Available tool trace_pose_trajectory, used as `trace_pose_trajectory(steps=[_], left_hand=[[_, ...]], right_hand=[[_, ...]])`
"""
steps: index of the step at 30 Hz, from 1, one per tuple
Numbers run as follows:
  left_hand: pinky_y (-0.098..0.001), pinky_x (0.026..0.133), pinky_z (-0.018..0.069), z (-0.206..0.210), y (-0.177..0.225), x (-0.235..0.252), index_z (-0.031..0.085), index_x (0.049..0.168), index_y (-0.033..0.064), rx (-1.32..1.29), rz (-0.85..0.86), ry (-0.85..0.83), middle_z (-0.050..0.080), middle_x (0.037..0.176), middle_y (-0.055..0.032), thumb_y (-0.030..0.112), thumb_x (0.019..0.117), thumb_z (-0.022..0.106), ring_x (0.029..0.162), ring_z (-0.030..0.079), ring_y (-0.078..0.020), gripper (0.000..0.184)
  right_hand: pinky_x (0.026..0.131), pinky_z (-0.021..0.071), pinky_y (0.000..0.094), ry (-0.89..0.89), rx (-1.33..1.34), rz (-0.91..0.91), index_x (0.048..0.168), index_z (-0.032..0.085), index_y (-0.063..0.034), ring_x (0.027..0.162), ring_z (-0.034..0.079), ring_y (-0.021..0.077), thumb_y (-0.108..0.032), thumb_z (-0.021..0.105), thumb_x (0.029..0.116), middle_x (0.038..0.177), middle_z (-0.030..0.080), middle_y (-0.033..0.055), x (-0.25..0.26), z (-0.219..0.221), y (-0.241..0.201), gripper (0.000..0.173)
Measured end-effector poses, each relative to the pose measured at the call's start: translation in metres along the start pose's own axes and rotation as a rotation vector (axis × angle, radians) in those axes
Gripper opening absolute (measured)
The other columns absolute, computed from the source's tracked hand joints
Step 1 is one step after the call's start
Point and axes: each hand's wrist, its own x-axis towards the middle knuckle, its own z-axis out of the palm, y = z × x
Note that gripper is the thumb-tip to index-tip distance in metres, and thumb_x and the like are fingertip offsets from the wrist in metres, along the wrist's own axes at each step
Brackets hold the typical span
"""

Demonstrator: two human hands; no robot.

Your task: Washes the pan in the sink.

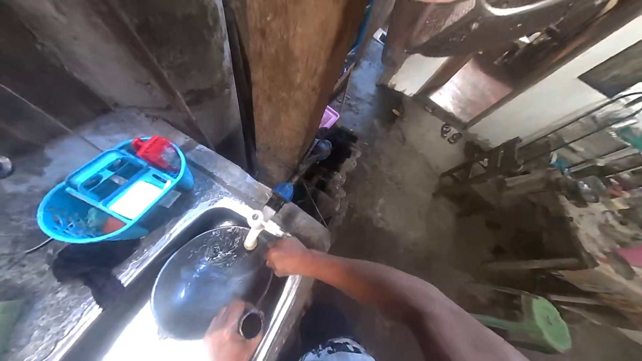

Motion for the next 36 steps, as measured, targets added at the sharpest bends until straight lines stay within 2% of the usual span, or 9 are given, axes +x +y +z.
trace_pose_trajectory(steps=[5,8,11,14,17,21,26,31,36], left_hand=[[-0.0476,0.072,0.0576,-0.001,-0.065,-0.023,0.074,0.083,0.0048,-0.061,0.292,-0.071,0.074,0.082,-0.0137,0.041,0.0822,0.063,0.077,0.072,-0.0324,0.038],[-0.039,0.085,0.0563,-0.02,-0.095,-0.035,0.075,0.089,0.0064,-0.238,0.271,0.022,0.075,0.086,-0.0116,0.032,0.0923,0.068,0.085,0.071,-0.0236,0.027],[-0.0314,0.099,0.056,-0.037,-0.095,-0.041,0.068,0.101,0.0001,-0.522,-0.042,0.349,0.074,0.095,-0.0046,0.016,0.0915,0.076,0.098,0.071,-0.0085,0.02],[-0.0343,0.085,0.0617,-0.04,-0.115,-0.015,0.053,0.114,-0.004,-0.76,-0.55,0.887,0.067,0.098,-0.0027,0.001,0.0884,0.07,0.091,0.069,-0.0105,0.032],[-0.0357,0.073,0.0589,-0.035,-0.143,0.02,0.049,0.117,-0.0004,-0.9,-0.833,1.106,0.059,0.095,-0.006,-0.009,0.0812,0.067,0.082,0.063,-0.0143,0.041],[-0.0329,0.065,0.0578,-0.024,-0.139,0.062,0.052,0.105,0.0038,-0.989,-0.801,0.931,0.061,0.087,-0.0051,-0.013,0.0676,0.067,0.075,0.063,-0.014,0.044],[-0.0299,0.067,0.0566,-0.008,-0.141,0.094,0.055,0.098,0.0037,-1.059,-0.771,0.908,0.063,0.085,-0.0059,-0.017,0.0644,0.065,0.076,0.063,-0.014,0.041],[-0.0304,0.066,0.059,-0.011,-0.144,0.087,0.055,0.099,0.0039,-1.091,-0.725,0.845,0.065,0.084,-0.0049,-0.016,0.0649,0.065,0.075,0.066,-0.0141,0.041],[-0.0286,0.06,0.0544,-0.006,-0.144,0.087,0.056,0.095,0.0027,-1.17,-0.806,0.775,0.061,0.08,-0.0061,-0.018,0.0582,0.064,0.069,0.061,-0.0135,0.043]], right_hand=[[0.086,0.0497,0.0693,-0.261,0.034,-0.088,0.11,0.07,0.0006,0.111,0.064,0.0455,-0.026,0.063,0.0997,0.115,0.068,0.025,0.003,0.014,-0.038,0.03],[0.087,0.0488,0.07,-0.397,0.039,-0.221,0.109,0.071,0.0005,0.109,0.065,0.0438,-0.029,0.063,0.1006,0.112,0.069,0.0243,0.018,0.013,-0.052,0.032],[0.088,0.0485,0.0687,-0.438,0.111,-0.307,0.108,0.073,0.0014,0.109,0.066,0.0414,-0.028,0.064,0.1005,0.111,0.07,0.0238,0.031,0.023,-0.067,0.031],[0.092,0.0487,0.0705,-0.268,0.145,-0.231,0.113,0.073,-0.0022,0.112,0.066,0.0436,-0.028,0.061,0.1009,0.115,0.071,0.0233,0.044,0.041,-0.062,0.031],[0.096,0.0522,0.0634,0.06,0.185,0.01,0.133,0.066,-0.0101,0.115,0.066,0.0407,-0.032,0.052,0.1053,0.13,0.066,0.0212,0.063,0.031,-0.054,0.038],[0.086,0.0548,0.065,0.1,0.083,0.204,0.143,0.054,-0.0095,0.107,0.067,0.0473,-0.018,0.054,0.1018,0.143,0.053,0.0272,0.091,0.04,-0.073,0.042],[0.084,0.056,0.0627,0.029,0.121,0.011,0.141,0.059,-0.0136,0.103,0.069,0.0443,-0.028,0.054,0.1046,0.137,0.058,0.0244,0.089,0.082,-0.093,0.039],[0.092,0.0567,0.0541,0.378,0.229,0.234,0.145,0.058,-0.0147,0.108,0.069,0.0386,-0.033,0.043,0.109,0.139,0.058,0.0217,0.111,0.002,-0.068,0.043],[0.084,0.0582,0.0588,0.284,0.198,0.102,0.135,0.064,-0.0118,0.103,0.071,0.0409,-0.022,0.047,0.1051,0.144,0.056,0.0218,0.165,0.015,-0.128,0.036]])
